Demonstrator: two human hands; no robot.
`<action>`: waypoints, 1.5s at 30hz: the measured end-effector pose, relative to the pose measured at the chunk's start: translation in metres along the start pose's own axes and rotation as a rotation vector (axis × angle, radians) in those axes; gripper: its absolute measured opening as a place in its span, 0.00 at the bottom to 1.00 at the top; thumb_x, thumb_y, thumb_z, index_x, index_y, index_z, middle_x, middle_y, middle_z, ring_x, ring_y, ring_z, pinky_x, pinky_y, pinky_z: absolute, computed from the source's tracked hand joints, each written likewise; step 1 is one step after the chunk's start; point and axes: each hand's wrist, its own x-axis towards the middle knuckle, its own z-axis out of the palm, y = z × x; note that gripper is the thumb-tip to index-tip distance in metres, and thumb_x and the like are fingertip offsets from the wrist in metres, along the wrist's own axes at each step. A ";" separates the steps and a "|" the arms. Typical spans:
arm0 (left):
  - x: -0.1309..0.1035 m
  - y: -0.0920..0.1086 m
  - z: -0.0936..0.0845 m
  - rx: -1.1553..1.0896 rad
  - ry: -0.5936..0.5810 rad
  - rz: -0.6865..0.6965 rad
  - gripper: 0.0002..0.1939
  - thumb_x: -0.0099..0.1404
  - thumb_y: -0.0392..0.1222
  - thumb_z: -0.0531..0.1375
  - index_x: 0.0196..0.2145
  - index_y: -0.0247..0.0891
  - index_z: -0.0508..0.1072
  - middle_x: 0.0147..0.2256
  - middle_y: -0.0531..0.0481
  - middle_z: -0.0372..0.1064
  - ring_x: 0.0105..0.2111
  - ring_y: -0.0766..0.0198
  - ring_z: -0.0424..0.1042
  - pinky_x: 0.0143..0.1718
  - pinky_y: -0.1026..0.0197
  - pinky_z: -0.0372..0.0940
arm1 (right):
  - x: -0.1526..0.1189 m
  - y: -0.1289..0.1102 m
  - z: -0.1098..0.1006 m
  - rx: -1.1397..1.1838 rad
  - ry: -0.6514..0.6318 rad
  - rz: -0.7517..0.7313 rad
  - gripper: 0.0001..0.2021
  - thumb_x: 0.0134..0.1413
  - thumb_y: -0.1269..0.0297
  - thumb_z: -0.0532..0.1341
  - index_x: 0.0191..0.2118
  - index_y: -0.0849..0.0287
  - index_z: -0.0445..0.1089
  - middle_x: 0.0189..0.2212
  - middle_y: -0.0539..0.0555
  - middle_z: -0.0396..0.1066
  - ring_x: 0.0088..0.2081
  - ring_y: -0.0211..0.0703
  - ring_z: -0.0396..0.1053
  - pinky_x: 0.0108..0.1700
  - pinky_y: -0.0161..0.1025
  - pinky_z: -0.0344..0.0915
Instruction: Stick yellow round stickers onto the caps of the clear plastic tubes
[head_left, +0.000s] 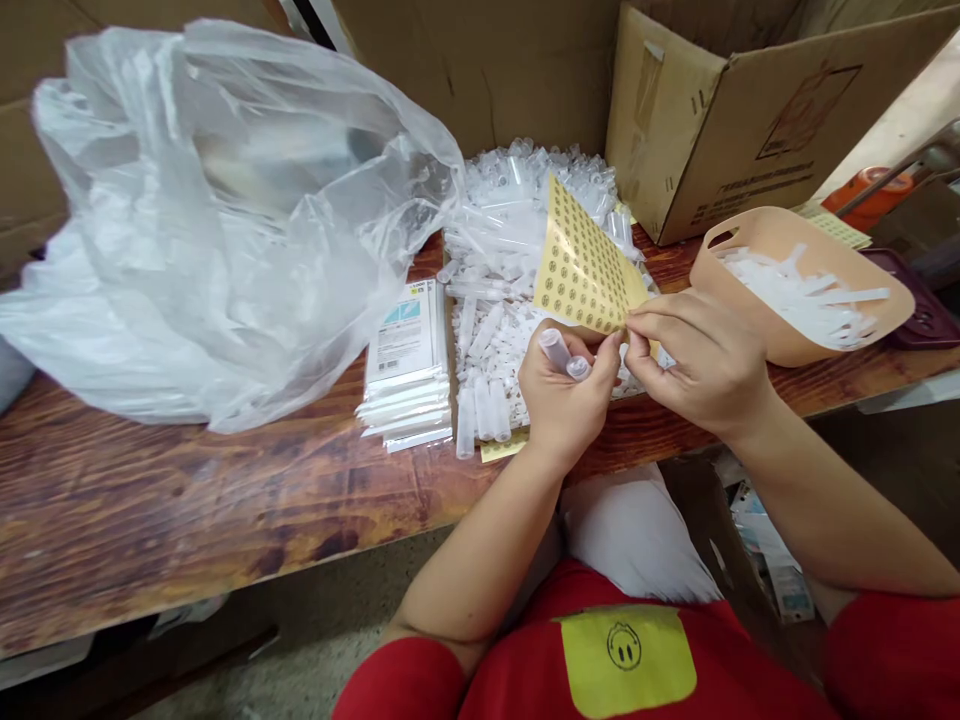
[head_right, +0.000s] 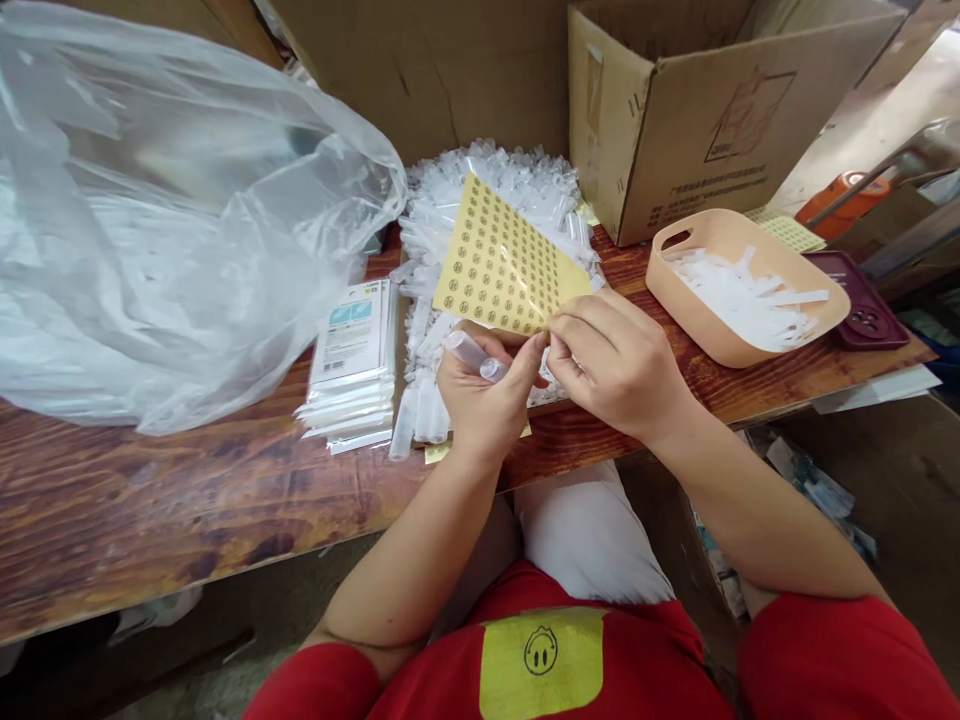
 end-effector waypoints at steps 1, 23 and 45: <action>0.000 0.000 0.000 -0.009 0.002 0.007 0.24 0.57 0.47 0.72 0.23 0.40 0.58 0.24 0.56 0.70 0.20 0.71 0.69 0.22 0.66 0.66 | 0.000 0.000 0.000 -0.006 0.004 0.006 0.08 0.60 0.75 0.59 0.38 0.54 0.71 0.34 0.54 0.77 0.36 0.47 0.74 0.39 0.45 0.74; -0.003 -0.007 -0.011 0.304 -0.135 0.364 0.17 0.62 0.50 0.68 0.27 0.41 0.65 0.28 0.56 0.74 0.25 0.70 0.71 0.27 0.66 0.63 | 0.003 -0.018 -0.026 0.166 -0.076 -0.172 0.08 0.60 0.74 0.65 0.44 0.59 0.74 0.39 0.58 0.81 0.40 0.46 0.79 0.43 0.43 0.78; -0.005 -0.012 -0.011 0.320 -0.182 0.342 0.11 0.62 0.45 0.65 0.29 0.43 0.65 0.26 0.57 0.71 0.26 0.68 0.70 0.28 0.65 0.63 | 0.003 -0.013 -0.033 0.162 -0.224 -0.236 0.14 0.58 0.74 0.65 0.49 0.59 0.71 0.42 0.61 0.79 0.41 0.54 0.76 0.41 0.51 0.72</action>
